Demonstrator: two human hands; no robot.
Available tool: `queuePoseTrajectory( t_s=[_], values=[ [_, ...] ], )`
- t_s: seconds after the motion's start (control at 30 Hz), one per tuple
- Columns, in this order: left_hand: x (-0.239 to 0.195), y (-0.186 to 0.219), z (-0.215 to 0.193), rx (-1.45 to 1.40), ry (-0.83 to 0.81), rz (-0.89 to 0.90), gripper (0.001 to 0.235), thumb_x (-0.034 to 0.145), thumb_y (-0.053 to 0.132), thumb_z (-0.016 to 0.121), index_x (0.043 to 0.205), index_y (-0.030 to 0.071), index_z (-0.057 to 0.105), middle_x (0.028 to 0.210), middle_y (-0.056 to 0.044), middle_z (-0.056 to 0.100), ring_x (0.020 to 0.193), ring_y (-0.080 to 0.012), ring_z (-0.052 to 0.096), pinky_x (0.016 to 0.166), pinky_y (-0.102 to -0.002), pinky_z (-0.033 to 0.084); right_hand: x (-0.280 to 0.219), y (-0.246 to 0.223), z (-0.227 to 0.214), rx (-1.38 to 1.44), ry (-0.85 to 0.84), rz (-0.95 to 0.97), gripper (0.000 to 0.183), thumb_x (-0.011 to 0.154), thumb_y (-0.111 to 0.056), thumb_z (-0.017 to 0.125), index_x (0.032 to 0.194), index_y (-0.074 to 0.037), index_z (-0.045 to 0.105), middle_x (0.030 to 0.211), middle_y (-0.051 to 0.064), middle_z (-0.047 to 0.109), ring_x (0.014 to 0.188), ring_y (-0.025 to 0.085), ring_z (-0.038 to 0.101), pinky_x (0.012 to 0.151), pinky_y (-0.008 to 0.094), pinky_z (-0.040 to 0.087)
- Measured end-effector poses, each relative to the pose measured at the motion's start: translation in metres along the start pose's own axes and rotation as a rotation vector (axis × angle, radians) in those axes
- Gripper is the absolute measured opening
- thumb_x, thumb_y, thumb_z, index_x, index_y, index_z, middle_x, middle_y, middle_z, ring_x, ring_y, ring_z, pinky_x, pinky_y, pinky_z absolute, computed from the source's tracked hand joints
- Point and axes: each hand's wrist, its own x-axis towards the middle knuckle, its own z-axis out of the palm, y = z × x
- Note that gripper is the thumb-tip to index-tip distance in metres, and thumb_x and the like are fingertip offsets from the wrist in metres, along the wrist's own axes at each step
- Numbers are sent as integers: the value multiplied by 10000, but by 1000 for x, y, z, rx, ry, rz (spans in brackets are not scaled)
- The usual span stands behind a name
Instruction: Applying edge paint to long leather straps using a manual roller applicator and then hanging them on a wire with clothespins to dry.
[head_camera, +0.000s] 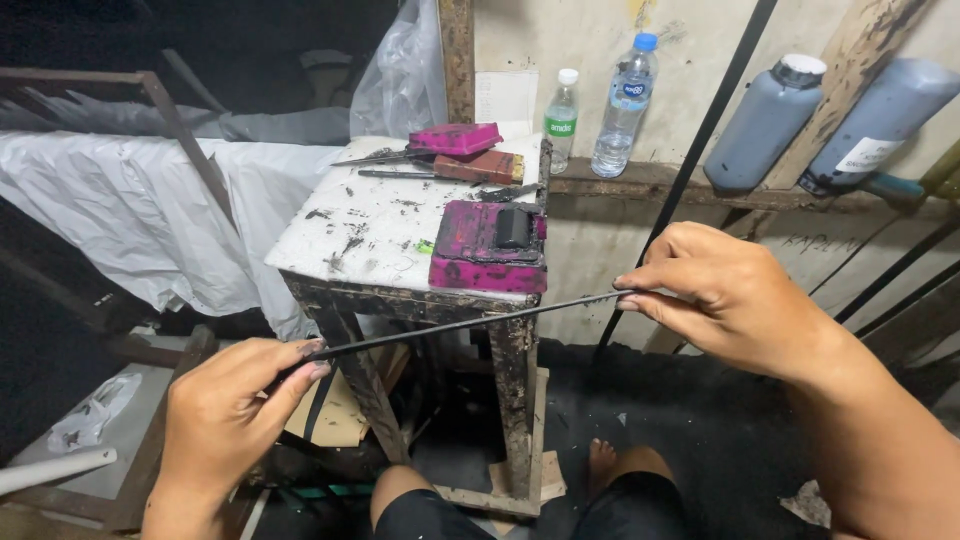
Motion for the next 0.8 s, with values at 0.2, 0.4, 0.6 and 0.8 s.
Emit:
queuePoseTrajectory(
  t_s=[0.2, 0.4, 0.6, 0.8],
  values=[
    [6, -26, -16, 31, -9, 13, 255, 832, 139, 821, 1065, 43, 785, 1015, -87, 785, 876, -161, 743, 800, -258, 590, 12, 3, 2, -17, -66, -34, 311, 945, -83, 681, 1255, -85, 699, 849, 46, 627, 772, 208, 600, 705, 323, 505],
    [36, -67, -44, 107, -31, -30, 190, 889, 142, 806, 1056, 53, 794, 1082, -99, 774, 883, -162, 713, 649, -279, 607, 50, -7, 0, -68, 0, -45, 113, 919, -161, 758, 1006, -89, 773, 793, 31, 715, 690, 138, 645, 661, 269, 587],
    [74, -134, -46, 167, 54, -44, 183, 1023, 74, 838, 1171, -20, 785, 1201, -149, 744, 1103, -241, 686, 1009, -350, 510, 100, 9, 15, -169, -71, 23, 239, 997, -176, 683, 1193, -77, 777, 799, 61, 591, 780, 240, 555, 648, 394, 471],
    [111, -120, -15, 142, -102, -379, 338, 968, 142, 737, 1283, 21, 717, 1286, -156, 695, 1186, -315, 630, 982, -461, 493, 137, 21, 38, -120, -182, 129, 174, 951, -156, 723, 1070, -47, 789, 964, 104, 786, 920, 260, 717, 848, 430, 579]
  ],
)
